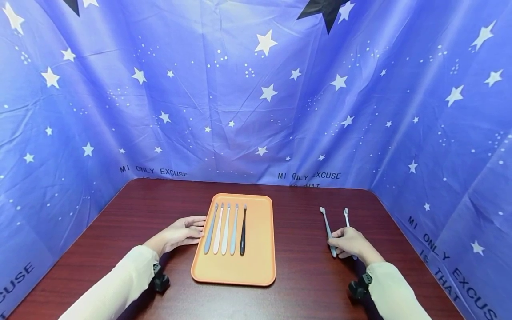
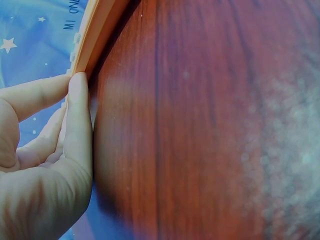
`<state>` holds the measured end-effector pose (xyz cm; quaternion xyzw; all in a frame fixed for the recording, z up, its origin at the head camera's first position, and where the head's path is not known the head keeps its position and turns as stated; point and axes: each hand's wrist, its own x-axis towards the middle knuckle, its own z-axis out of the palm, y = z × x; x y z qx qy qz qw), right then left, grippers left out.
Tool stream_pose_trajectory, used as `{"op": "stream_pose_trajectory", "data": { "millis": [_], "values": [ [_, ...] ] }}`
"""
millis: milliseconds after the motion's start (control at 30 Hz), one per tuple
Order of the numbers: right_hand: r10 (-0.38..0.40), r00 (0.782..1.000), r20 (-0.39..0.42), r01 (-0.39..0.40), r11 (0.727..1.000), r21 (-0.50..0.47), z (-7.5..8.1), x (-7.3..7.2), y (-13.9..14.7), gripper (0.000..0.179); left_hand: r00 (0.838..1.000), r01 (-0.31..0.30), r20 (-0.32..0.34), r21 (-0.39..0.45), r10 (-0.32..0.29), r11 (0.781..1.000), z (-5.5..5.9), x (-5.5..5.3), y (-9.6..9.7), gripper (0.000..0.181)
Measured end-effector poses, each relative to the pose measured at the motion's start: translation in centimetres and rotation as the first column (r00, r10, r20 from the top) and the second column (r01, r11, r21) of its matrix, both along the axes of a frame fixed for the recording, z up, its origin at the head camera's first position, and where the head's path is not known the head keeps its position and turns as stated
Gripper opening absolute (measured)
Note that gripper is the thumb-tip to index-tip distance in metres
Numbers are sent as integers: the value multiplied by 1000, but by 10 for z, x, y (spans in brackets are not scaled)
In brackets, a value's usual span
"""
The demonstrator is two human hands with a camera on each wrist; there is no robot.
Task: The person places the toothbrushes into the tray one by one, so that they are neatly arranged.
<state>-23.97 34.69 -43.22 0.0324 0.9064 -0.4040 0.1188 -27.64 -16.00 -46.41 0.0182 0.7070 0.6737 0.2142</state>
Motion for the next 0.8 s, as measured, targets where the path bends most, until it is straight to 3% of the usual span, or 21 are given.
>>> {"op": "stream_pose_trajectory", "data": {
  "millis": [467,800],
  "values": [
    [46,999,7,-44,984,-170,0,-5,-10,43,1000,6,-4,-4,-6,1000,2,1,1,65],
    [138,990,16,-127,945,-301,1,-7,-24,47,1000,-5,3,-6,5,1000,3,1,1,64]
  ]
}}
